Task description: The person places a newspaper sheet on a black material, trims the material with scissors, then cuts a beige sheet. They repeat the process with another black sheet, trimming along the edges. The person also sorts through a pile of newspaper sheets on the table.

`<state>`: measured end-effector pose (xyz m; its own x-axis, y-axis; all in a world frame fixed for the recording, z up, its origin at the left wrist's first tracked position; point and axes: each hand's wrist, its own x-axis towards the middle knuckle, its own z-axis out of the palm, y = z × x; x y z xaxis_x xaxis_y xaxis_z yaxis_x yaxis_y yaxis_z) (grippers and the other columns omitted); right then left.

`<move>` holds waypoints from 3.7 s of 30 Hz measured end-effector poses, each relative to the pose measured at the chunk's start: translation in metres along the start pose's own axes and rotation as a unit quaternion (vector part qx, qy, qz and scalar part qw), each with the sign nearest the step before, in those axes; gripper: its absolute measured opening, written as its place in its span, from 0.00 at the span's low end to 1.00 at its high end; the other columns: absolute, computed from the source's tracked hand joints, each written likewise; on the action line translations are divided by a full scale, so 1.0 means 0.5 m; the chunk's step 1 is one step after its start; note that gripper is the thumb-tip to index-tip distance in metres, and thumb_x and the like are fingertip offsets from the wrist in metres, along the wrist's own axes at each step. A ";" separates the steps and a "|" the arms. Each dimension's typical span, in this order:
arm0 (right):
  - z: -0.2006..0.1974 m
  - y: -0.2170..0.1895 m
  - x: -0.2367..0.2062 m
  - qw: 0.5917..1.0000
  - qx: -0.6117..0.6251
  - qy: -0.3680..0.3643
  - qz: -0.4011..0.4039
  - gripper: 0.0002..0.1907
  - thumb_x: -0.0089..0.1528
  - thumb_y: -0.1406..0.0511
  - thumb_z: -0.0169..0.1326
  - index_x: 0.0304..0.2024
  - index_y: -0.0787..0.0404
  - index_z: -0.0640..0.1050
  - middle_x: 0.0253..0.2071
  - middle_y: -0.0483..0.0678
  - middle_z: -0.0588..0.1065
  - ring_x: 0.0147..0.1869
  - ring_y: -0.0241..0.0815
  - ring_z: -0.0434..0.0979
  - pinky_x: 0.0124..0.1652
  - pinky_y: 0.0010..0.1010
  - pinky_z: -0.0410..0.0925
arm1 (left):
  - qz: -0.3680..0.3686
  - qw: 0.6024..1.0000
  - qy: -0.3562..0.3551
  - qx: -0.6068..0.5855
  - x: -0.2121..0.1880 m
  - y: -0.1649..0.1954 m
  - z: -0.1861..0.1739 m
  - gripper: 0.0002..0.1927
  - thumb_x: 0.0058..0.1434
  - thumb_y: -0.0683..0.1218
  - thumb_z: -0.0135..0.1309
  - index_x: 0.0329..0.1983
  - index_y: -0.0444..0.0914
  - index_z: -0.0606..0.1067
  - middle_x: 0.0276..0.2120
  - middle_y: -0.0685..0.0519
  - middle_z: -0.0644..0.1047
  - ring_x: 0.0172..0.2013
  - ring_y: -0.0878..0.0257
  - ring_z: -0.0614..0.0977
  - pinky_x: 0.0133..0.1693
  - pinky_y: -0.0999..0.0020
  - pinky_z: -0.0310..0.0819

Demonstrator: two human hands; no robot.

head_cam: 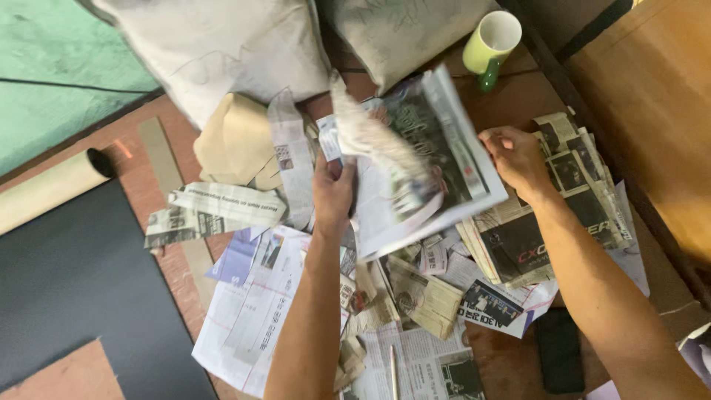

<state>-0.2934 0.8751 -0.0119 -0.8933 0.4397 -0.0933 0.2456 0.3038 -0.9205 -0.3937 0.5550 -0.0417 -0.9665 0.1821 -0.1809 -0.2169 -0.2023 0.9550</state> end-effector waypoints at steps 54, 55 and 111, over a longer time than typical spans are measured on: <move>0.099 0.064 0.099 0.998 0.038 0.009 0.045 0.12 0.63 0.68 0.64 0.48 0.65 0.80 0.42 0.46 0.81 0.45 0.34 0.80 0.46 0.25 0.73 | -0.110 0.991 0.074 -0.028 0.032 -0.118 -0.059 0.35 0.53 0.26 0.53 0.66 0.31 0.63 0.29 0.55 0.78 0.29 0.71 0.79 0.30 0.77 0.74; 0.100 0.063 0.094 0.998 -0.044 0.037 -0.011 0.13 0.62 0.68 0.65 0.48 0.66 0.80 0.43 0.49 0.80 0.46 0.37 0.78 0.45 0.27 0.72 | -0.104 0.991 0.078 -0.026 0.031 -0.120 -0.061 0.34 0.53 0.27 0.54 0.65 0.30 0.64 0.29 0.55 0.77 0.28 0.71 0.78 0.29 0.77 0.71; 0.017 0.027 0.018 0.999 -0.013 0.045 -0.021 0.22 0.72 0.67 0.59 0.66 0.69 0.70 0.53 0.52 0.78 0.56 0.37 0.79 0.52 0.24 0.71 | -0.243 0.938 0.115 -0.217 -0.076 -0.011 -0.060 0.17 0.57 0.36 0.62 0.50 0.29 0.75 0.43 0.41 0.82 0.41 0.52 0.85 0.43 0.56 0.84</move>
<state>-0.3014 0.8762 -0.0284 -0.8654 0.5007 -0.0198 0.2204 0.3450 -0.9124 -0.3600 0.5203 -0.0471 -0.7321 0.1513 -0.6642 -0.6271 -0.5305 0.5704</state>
